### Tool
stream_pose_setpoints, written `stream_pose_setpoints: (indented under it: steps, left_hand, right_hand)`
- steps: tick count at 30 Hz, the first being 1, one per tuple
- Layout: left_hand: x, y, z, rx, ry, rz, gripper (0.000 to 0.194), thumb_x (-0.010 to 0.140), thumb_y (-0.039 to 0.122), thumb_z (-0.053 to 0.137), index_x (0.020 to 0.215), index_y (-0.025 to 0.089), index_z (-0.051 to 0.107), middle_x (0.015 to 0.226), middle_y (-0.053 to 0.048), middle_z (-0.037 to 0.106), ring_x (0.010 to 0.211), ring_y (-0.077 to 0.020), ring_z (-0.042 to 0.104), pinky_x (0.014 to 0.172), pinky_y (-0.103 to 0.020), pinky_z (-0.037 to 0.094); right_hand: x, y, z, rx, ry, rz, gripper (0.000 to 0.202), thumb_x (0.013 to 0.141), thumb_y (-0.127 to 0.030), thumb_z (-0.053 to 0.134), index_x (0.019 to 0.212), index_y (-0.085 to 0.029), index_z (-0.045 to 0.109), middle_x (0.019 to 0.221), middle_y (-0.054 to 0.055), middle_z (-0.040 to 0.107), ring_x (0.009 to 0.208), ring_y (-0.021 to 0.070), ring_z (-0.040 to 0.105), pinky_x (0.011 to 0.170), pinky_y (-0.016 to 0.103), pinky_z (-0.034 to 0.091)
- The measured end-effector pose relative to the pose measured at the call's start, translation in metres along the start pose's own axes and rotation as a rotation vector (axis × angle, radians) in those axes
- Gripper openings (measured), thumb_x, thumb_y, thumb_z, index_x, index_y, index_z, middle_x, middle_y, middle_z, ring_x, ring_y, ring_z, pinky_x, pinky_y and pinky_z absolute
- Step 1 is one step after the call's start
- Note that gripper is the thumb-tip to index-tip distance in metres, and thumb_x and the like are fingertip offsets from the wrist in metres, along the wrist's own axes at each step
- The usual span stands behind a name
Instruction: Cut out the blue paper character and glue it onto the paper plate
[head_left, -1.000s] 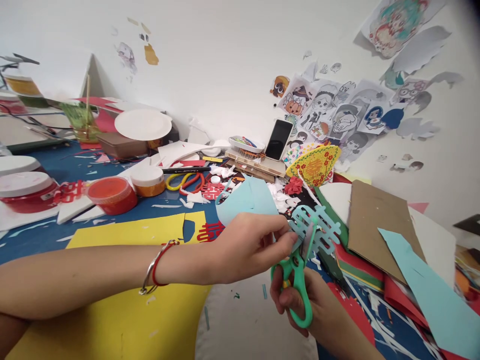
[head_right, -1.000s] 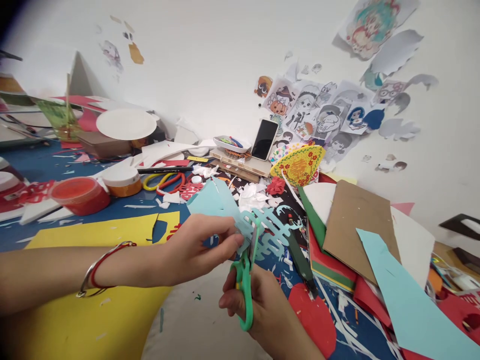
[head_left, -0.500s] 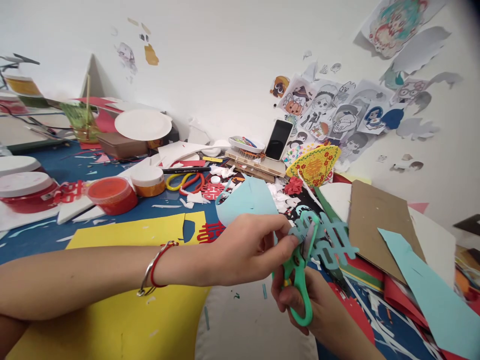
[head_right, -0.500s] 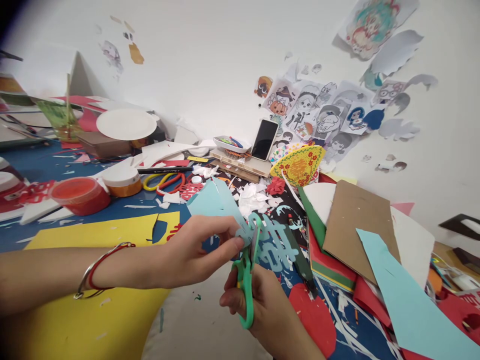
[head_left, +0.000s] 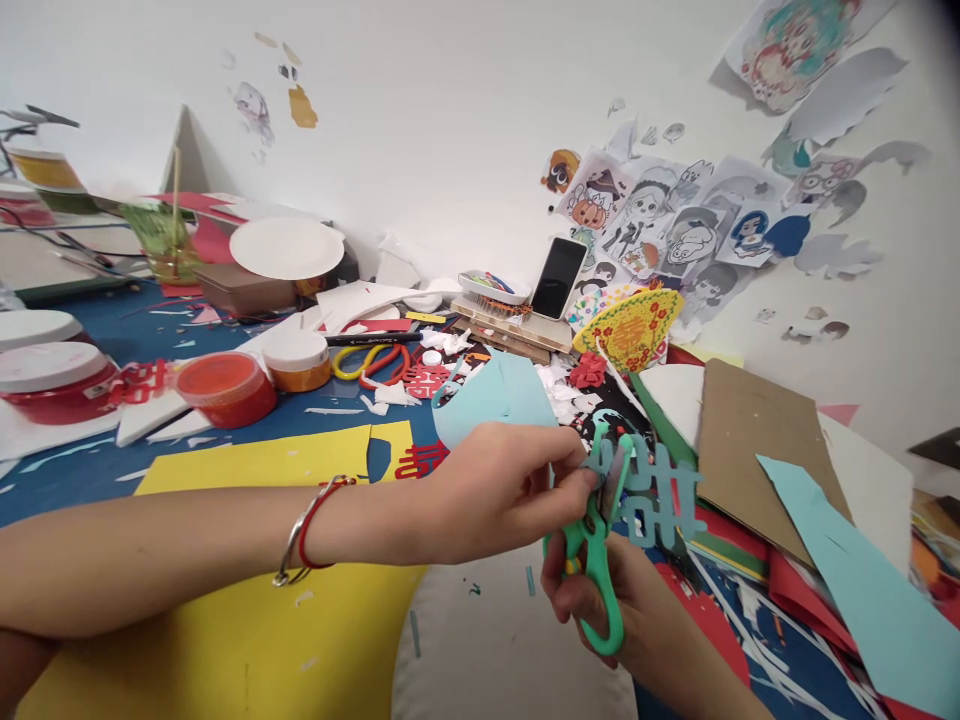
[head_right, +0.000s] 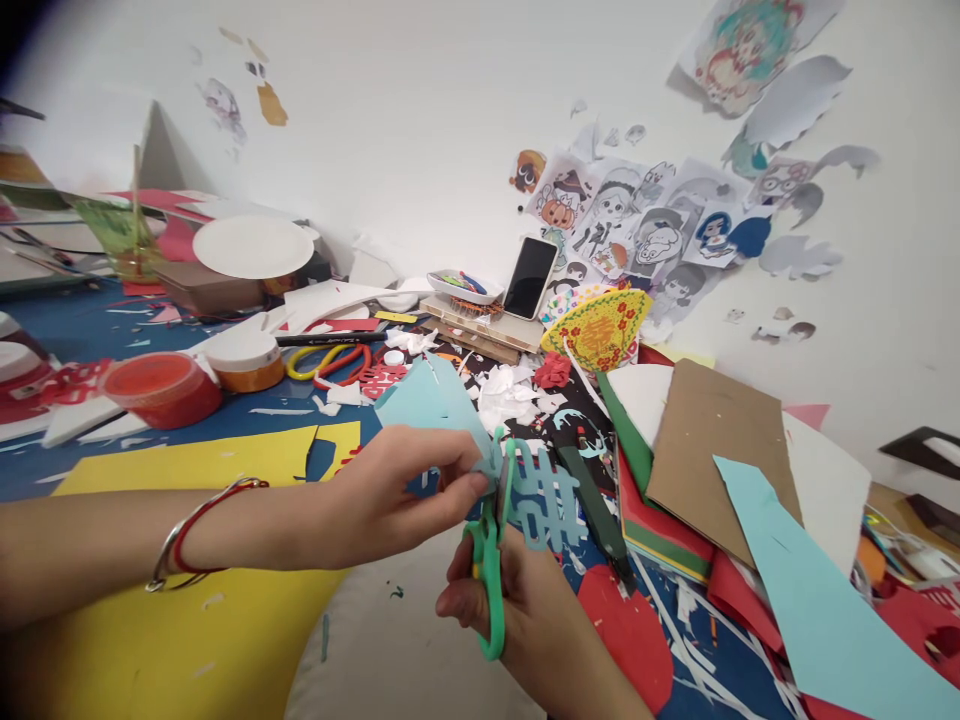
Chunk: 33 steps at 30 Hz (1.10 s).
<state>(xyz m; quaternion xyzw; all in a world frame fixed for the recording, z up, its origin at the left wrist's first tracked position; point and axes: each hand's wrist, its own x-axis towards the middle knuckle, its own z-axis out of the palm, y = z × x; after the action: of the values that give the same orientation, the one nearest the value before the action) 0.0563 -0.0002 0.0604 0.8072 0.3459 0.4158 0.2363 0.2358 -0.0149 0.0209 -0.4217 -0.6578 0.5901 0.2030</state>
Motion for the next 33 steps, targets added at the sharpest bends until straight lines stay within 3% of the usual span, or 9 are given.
stream_pose_setpoints:
  steps: [6, 12, 24, 33]
  left_hand:
    - [-0.002, 0.002, -0.002, -0.013, -0.01, 0.008, 0.021, 0.083, 0.017, 0.047, 0.063, 0.018, 0.04, 0.055, 0.006, 0.042, 0.051, -0.0074, 0.033, 0.048, -0.019, 0.028]
    - [-0.001, 0.002, -0.002, -0.04, 0.003, 0.012, 0.018, 0.085, 0.02, 0.048, 0.067, 0.017, 0.046, 0.056, 0.006, 0.045, 0.051, -0.0075, 0.037, 0.05, -0.019, 0.031]
    - [-0.002, 0.002, -0.004, -0.031, -0.001, 0.004, 0.02, 0.086, 0.018, 0.046, 0.066, 0.018, 0.044, 0.056, 0.006, 0.044, 0.051, -0.0076, 0.035, 0.049, -0.019, 0.031]
    - [-0.001, 0.002, -0.004, -0.031, 0.015, 0.014, 0.02, 0.086, 0.017, 0.047, 0.066, 0.017, 0.045, 0.056, 0.006, 0.044, 0.051, -0.007, 0.035, 0.049, -0.019, 0.03]
  right_hand:
    - [0.0, -0.001, -0.001, -0.04, 0.038, 0.001, 0.065, 0.062, -0.082, 0.062, 0.075, -0.018, 0.05, 0.063, -0.004, 0.045, 0.046, 0.0061, 0.031, 0.039, 0.021, 0.023]
    - [0.001, -0.006, -0.001, -0.05, -0.01, 0.033, 0.062, 0.062, -0.079, 0.062, 0.071, -0.019, 0.05, 0.058, -0.005, 0.04, 0.045, 0.0069, 0.029, 0.04, 0.022, 0.022]
    - [0.002, 0.0, 0.0, 0.002, -0.017, 0.019, 0.047, 0.07, -0.064, 0.066, 0.07, -0.019, 0.05, 0.056, -0.006, 0.04, 0.043, 0.0062, 0.027, 0.039, 0.021, 0.019]
    - [0.004, 0.008, 0.0, 0.032, 0.017, -0.024, 0.036, 0.072, -0.052, 0.067, 0.067, -0.02, 0.051, 0.055, -0.005, 0.04, 0.052, 0.0102, 0.038, 0.046, 0.022, 0.027]
